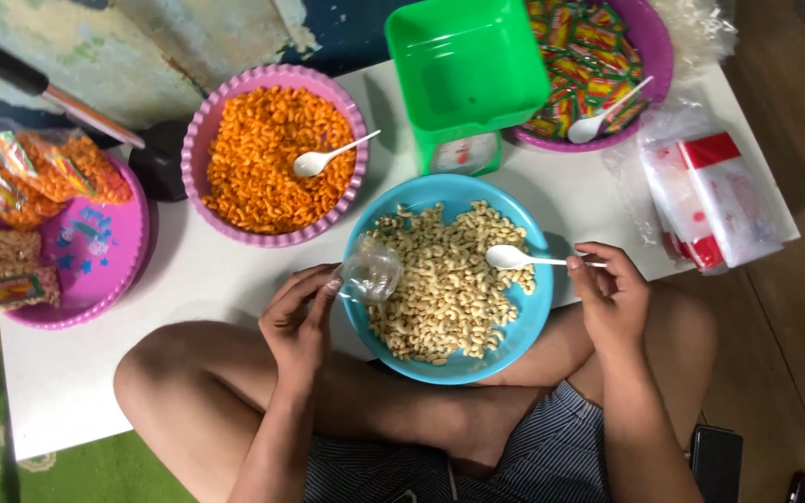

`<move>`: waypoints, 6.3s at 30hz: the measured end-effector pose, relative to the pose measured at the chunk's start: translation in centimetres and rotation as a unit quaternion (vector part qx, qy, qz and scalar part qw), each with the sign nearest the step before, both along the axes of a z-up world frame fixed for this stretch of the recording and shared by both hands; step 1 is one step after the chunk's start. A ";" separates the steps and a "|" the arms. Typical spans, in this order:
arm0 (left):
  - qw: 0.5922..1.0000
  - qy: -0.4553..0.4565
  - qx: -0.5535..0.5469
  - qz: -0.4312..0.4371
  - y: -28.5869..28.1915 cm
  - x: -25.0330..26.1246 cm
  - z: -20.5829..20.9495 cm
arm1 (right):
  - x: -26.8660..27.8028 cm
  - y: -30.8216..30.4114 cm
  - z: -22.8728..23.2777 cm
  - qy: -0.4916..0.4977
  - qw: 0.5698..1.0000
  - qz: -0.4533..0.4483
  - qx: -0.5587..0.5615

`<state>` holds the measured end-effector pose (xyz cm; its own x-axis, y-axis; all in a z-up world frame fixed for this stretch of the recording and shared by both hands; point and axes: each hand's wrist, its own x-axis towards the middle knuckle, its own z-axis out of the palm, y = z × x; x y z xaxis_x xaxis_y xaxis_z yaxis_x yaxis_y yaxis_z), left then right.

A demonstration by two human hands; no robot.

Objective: The person is manually packaging small puffed snacks into plastic bags using a spoon.

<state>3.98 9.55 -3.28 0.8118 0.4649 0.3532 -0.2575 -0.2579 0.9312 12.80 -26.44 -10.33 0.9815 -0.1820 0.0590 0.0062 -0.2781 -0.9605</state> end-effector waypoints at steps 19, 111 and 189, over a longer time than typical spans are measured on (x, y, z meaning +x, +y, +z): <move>0.994 -0.013 0.066 -0.082 1.0 4.5 3.0 | -1.3 3.2 0.2 -0.120 0.987 0.050 -0.096; 0.994 -0.007 0.014 -0.106 -0.7 3.5 2.2 | -1.3 4.1 6.7 -0.054 0.973 0.052 0.216; 0.988 -0.024 -0.013 -0.154 -0.9 2.7 2.3 | -2.1 12.6 20.7 -0.372 0.814 0.366 -0.253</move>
<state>6.70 8.63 -0.97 0.8989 0.2078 0.3858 -0.3637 -0.1373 0.9214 10.66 -13.84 10.34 0.4737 0.6687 0.5732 0.8769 -0.2973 -0.3778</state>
